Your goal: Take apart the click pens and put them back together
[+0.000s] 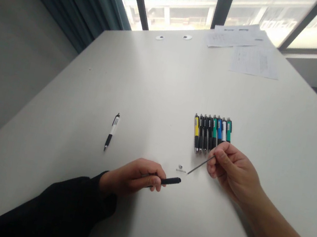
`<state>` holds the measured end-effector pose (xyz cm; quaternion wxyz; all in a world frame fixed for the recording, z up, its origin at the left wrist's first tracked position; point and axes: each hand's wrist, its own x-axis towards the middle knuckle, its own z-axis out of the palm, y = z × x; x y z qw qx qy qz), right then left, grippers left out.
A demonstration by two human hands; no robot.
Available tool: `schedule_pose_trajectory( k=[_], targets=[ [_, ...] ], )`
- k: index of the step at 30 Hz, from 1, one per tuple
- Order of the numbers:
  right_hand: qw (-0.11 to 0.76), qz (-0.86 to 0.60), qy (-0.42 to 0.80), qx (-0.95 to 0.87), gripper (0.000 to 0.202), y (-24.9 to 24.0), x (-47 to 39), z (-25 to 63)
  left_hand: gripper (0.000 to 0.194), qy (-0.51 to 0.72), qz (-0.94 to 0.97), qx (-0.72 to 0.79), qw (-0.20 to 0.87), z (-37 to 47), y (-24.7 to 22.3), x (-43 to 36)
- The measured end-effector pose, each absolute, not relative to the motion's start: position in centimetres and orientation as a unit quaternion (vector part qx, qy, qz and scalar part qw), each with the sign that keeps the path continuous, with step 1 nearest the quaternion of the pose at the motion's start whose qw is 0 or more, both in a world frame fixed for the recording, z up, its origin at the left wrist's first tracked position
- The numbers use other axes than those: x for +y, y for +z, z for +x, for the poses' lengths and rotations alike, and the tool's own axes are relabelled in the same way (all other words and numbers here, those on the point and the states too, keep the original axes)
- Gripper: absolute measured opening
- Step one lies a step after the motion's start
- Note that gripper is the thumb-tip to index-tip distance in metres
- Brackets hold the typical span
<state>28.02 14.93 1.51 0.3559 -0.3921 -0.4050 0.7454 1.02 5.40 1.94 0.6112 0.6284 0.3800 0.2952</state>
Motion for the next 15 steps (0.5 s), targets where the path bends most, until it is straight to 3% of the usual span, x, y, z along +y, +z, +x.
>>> schedule_pose_trajectory(
  k=[15],
  targets=[
    [0.37,-0.393,0.7,-0.469,0.026,1.28,14.83,28.09,0.028,0.295,0.622,0.398,0.606,1.12,1.86,5.35]
  ],
)
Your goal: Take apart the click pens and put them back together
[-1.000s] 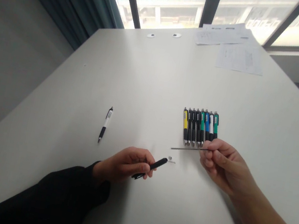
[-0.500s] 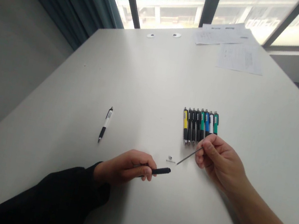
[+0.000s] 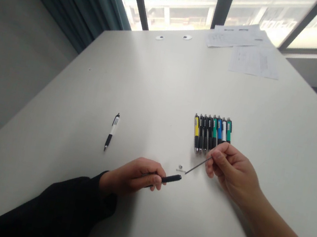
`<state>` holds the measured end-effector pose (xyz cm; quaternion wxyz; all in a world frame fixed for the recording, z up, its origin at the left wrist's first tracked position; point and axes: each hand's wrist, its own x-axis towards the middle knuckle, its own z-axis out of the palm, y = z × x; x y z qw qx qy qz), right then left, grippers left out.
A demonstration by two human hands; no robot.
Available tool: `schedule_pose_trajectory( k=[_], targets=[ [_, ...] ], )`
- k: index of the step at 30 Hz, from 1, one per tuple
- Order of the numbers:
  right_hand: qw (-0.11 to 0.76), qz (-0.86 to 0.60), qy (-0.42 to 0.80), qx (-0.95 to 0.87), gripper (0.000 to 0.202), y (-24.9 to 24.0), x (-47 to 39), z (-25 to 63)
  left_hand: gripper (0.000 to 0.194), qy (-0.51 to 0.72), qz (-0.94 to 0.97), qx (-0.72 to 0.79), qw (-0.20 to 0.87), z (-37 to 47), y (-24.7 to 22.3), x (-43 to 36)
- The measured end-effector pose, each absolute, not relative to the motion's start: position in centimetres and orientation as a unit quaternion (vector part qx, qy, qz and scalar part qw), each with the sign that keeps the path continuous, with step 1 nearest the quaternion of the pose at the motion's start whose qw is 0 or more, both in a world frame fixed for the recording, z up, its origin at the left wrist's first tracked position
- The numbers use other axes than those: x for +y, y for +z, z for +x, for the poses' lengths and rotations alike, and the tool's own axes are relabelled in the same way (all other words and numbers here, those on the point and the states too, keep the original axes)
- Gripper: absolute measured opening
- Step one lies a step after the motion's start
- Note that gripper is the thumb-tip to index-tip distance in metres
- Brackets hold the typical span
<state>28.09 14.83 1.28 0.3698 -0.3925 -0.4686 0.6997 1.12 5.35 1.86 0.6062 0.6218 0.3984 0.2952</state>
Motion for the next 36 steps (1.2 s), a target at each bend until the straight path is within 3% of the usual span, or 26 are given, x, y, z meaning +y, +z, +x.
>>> schedule_pose_trajectory(
  k=[4,11,15,19,36],
  targets=[
    [0.371,-0.382,0.63,-0.565,0.02,1.4,14.2,28.0,0.023,0.276,0.619,0.442,0.588,1.2,1.7,5.4],
    [0.256,-0.353,0.535,-0.723,0.017,2.3,12.4,26.9,0.022,0.262,0.632,0.452,0.573,1.4,1.7,5.4],
    [0.234,-0.32,0.491,-0.776,0.011,2.6,12.1,26.8,0.023,0.265,0.64,0.44,0.571,1.3,1.7,5.4],
    [0.244,-0.299,0.503,-0.774,0.006,2.6,12.3,27.0,0.023,0.265,0.642,0.442,0.567,1.3,1.6,5.4],
    [0.182,-0.298,0.491,-0.798,0.021,3.0,12.3,27.2,0.015,0.294,0.675,0.465,0.492,1.4,1.3,5.2]
  ],
)
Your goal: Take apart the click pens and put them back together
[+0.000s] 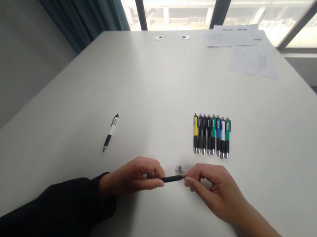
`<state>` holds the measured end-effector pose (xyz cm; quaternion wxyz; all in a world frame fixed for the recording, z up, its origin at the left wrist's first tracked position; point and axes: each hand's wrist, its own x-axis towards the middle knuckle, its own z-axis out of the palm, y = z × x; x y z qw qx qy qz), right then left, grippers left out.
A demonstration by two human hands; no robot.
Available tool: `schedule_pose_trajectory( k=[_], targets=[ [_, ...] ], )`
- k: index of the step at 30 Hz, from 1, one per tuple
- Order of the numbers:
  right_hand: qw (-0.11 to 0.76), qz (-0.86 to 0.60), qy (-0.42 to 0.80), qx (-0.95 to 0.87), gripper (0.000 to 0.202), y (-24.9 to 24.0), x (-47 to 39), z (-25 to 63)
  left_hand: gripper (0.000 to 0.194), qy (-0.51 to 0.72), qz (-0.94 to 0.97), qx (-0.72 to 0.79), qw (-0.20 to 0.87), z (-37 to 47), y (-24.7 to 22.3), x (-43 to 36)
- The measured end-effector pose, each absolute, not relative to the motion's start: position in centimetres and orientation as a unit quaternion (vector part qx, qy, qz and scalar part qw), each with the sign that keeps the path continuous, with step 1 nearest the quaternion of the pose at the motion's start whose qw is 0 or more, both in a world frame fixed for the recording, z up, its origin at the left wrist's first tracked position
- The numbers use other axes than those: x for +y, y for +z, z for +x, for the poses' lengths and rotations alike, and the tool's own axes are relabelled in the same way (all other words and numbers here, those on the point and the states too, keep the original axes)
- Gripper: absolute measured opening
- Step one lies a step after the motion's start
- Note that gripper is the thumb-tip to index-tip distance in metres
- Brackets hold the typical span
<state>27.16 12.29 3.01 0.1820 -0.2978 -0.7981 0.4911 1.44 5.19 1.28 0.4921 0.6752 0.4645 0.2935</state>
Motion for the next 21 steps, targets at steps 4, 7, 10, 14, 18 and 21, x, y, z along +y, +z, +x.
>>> schedule_pose_trajectory(
  k=[4,7,10,14,18,21],
  targets=[
    [0.175,-0.295,0.488,-0.802,0.023,2.79,12.27,27.1,0.013,0.302,0.696,0.456,0.465,1.52,0.94,5.08],
    [0.175,-0.29,0.474,-0.813,0.024,2.66,12.34,26.95,0.011,0.297,0.702,0.456,0.459,1.5,0.84,5.02],
    [0.189,-0.29,0.451,-0.823,0.023,2.69,12.4,26.86,0.012,0.292,0.694,0.458,0.471,1.44,0.86,5.03],
    [0.208,-0.299,0.436,-0.823,0.022,2.74,12.35,26.81,0.014,0.293,0.679,0.456,0.495,1.42,0.92,5.04],
    [0.195,-0.306,0.48,-0.799,0.026,2.51,12.3,26.69,0.017,0.297,0.662,0.449,0.522,1.44,0.94,4.94],
    [0.184,-0.303,0.527,-0.773,0.024,2.21,12.38,26.79,0.019,0.293,0.655,0.442,0.538,1.4,1.01,4.91]
  ],
)
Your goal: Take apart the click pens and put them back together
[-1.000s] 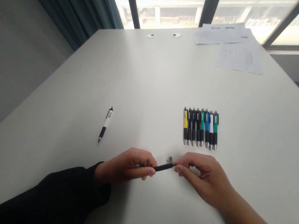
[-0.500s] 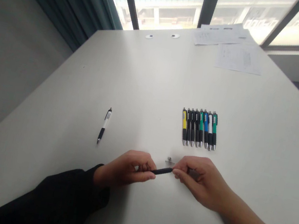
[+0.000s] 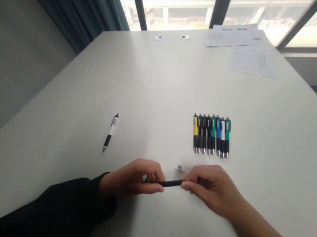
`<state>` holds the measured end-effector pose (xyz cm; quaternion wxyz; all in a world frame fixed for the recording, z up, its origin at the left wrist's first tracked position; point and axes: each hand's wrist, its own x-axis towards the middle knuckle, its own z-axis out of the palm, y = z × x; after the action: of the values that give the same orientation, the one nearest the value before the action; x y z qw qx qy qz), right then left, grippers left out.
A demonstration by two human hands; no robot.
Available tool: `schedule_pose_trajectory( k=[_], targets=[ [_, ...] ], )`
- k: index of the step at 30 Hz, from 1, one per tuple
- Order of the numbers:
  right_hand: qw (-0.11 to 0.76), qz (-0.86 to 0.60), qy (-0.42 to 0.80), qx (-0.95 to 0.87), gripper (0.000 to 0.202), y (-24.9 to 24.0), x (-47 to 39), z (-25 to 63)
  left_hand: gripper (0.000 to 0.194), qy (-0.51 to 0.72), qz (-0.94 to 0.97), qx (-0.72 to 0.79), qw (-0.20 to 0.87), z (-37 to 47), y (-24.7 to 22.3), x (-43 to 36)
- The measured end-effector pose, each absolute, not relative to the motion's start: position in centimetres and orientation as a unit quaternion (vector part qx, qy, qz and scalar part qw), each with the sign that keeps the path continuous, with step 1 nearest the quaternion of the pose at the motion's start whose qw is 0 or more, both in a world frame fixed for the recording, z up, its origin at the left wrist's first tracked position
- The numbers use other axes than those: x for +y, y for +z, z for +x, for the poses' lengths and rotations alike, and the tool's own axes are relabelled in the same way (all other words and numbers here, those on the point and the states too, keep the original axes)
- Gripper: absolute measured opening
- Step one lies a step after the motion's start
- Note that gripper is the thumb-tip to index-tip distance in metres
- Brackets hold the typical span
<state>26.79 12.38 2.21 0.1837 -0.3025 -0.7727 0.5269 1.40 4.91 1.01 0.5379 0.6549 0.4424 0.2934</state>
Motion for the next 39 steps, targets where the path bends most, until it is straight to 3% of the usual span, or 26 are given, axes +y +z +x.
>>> schedule_pose_trajectory(
  k=[3,9,12,19,26,39],
  targets=[
    [0.197,-0.292,0.52,-0.778,0.02,1.8,12.5,27.1,0.021,0.293,0.649,0.437,0.55,1.3,1.2,5.0],
    [0.202,-0.288,0.315,-0.882,0.015,0.9,12.5,27.1,0.02,0.32,0.642,0.439,0.54,1.5,1.4,4.9],
    [0.191,-0.288,0.269,-0.899,0.014,0.6,12.3,26.6,0.018,0.339,0.644,0.457,0.511,1.5,1.3,4.8],
    [0.193,-0.284,0.302,-0.889,0.008,0.9,12.2,26.8,0.008,0.412,0.674,0.516,0.332,0.6,1.0,5.3],
    [0.247,-0.336,0.247,-0.875,0.006,0.3,12.0,26.8,0.011,0.433,0.69,0.491,0.308,0.6,0.7,5.3],
    [0.237,-0.313,0.182,-0.902,0.008,0.3,12.2,26.5,0.011,0.421,0.719,0.479,0.277,0.4,0.1,5.3]
  ],
)
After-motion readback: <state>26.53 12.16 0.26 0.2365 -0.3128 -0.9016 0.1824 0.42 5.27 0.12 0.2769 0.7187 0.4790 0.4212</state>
